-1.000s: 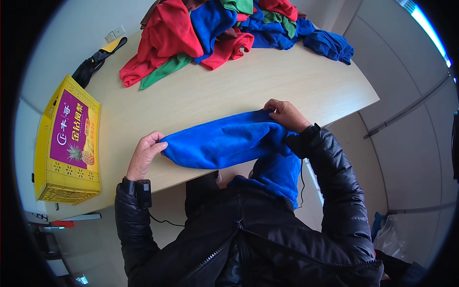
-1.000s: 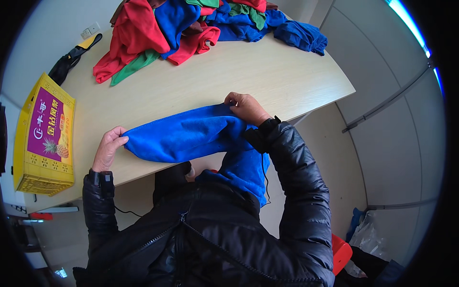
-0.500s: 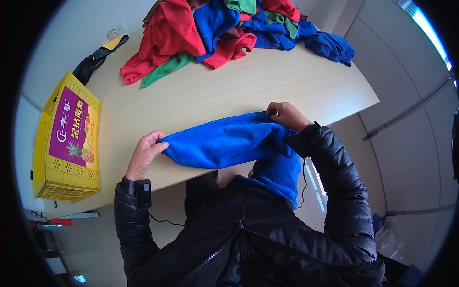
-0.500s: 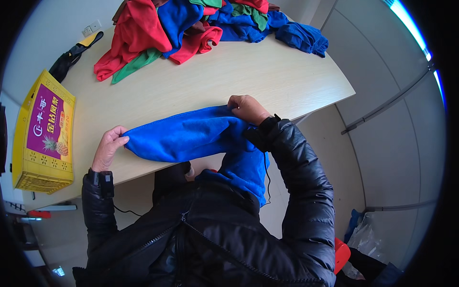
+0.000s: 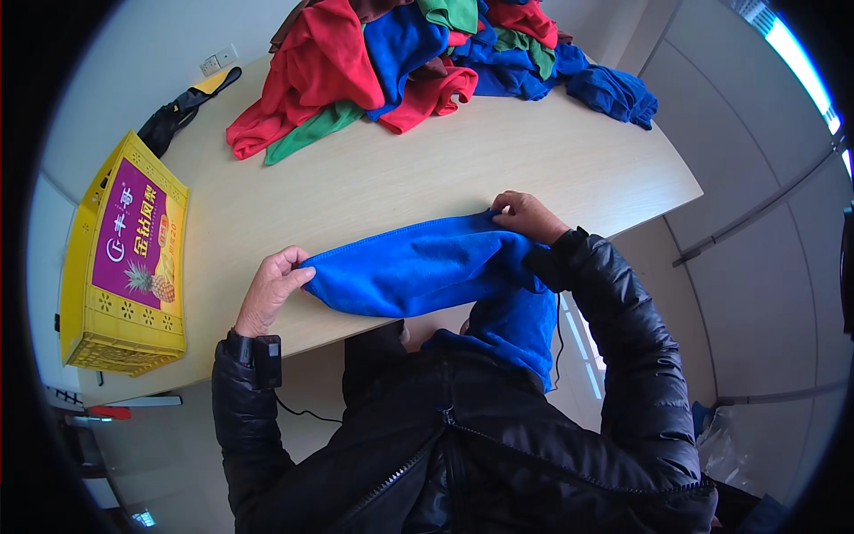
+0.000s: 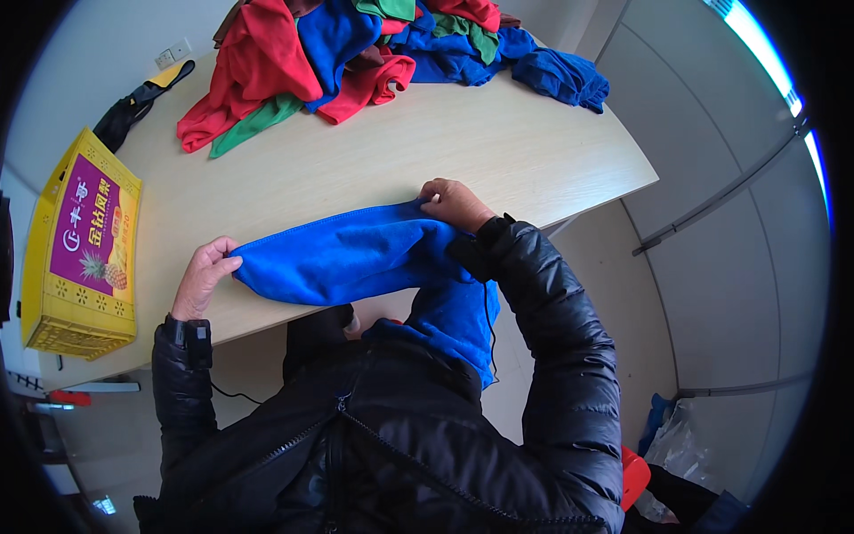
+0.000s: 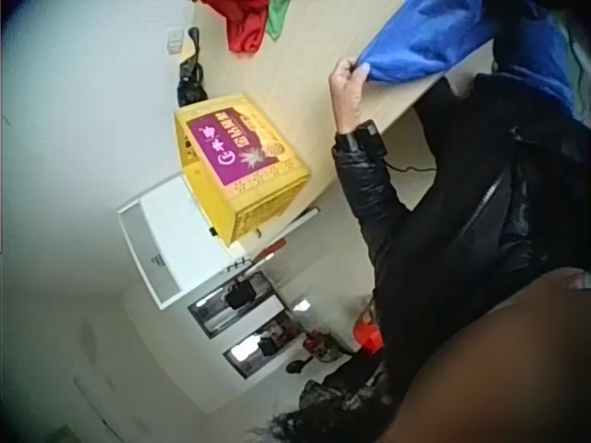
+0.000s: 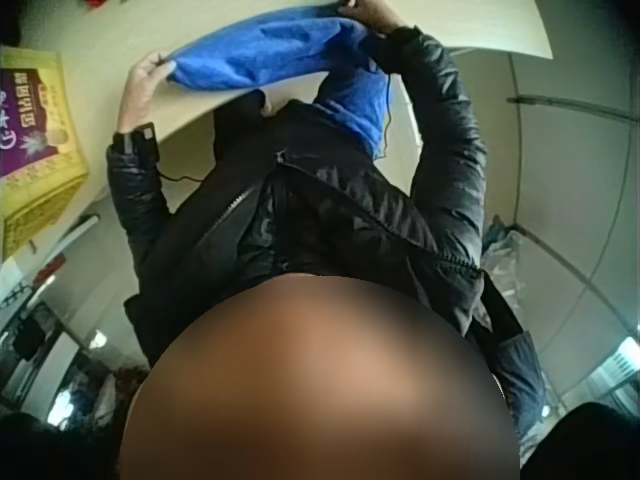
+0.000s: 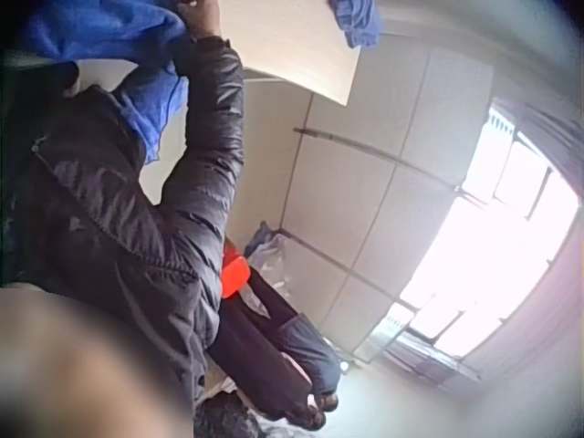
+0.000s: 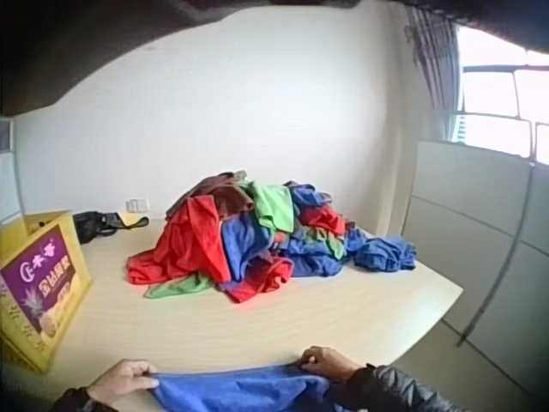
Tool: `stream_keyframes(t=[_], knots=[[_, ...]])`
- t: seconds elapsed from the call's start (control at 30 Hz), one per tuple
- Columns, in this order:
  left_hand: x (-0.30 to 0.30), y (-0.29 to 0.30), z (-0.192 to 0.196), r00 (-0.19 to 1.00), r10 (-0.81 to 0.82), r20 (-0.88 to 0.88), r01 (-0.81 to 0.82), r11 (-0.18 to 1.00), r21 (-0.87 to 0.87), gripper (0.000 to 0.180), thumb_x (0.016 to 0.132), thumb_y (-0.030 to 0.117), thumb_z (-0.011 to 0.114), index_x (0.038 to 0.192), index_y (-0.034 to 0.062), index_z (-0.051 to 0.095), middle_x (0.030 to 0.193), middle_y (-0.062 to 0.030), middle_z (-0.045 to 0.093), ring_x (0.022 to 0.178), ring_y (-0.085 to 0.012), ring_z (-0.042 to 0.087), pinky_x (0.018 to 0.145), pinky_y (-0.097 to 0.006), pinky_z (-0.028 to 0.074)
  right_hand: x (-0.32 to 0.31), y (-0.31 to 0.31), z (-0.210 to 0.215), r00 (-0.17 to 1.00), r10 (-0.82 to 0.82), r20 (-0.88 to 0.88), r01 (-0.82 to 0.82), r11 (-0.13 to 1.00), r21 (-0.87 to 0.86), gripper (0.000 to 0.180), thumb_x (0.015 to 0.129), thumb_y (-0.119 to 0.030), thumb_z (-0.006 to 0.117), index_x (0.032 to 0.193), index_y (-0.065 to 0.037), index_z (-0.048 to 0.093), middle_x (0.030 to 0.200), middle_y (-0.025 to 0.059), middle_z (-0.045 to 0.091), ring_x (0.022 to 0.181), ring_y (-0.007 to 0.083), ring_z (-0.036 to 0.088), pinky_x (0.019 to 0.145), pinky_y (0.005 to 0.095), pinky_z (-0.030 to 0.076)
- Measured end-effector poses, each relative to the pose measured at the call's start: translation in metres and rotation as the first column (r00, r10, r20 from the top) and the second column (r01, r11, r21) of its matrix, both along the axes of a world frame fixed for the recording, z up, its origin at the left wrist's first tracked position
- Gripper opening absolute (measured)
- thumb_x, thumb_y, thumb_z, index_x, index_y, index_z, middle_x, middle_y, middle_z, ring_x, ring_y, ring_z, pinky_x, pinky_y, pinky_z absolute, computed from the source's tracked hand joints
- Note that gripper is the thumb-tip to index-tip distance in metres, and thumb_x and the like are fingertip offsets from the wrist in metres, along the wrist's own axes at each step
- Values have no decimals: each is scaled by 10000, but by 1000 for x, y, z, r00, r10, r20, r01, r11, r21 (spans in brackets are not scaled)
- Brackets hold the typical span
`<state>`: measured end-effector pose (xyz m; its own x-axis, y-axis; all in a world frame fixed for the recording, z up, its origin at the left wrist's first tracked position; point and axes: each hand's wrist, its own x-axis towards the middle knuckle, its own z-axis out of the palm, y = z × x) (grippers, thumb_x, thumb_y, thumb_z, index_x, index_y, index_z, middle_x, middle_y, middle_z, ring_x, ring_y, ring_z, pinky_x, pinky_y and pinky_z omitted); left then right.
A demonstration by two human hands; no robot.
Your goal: Folding various colored clothes and towels on a table.
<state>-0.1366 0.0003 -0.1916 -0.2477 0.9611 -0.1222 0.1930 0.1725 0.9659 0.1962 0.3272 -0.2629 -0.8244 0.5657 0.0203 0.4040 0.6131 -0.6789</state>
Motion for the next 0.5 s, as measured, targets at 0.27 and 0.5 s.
stream_keyframes(t=[0.27, 0.5], knots=[[-5, -3, 3, 1000, 18, 4, -18, 1000, 24, 185, 897, 211, 673, 979, 50, 631, 842, 28, 605, 788, -69, 557, 764, -232, 450, -3, 3, 10, 990, -138, -16, 122, 917, -379, 226, 892, -132, 686, 1089, -21, 679, 929, 60, 678, 857, 135, 609, 765, 284, 502], [-20, -1, 61, 995, 67, -71, -55, 987, 153, 135, 908, 143, 675, 980, 42, 624, 882, 23, 608, 832, -58, 561, 794, -216, 452, 20, 16, 105, 900, -195, -390, -29, 865, -501, 191, 881, -111, 730, 1041, -28, 669, 914, -4, 643, 878, 101, 592, 837, 248, 476]])
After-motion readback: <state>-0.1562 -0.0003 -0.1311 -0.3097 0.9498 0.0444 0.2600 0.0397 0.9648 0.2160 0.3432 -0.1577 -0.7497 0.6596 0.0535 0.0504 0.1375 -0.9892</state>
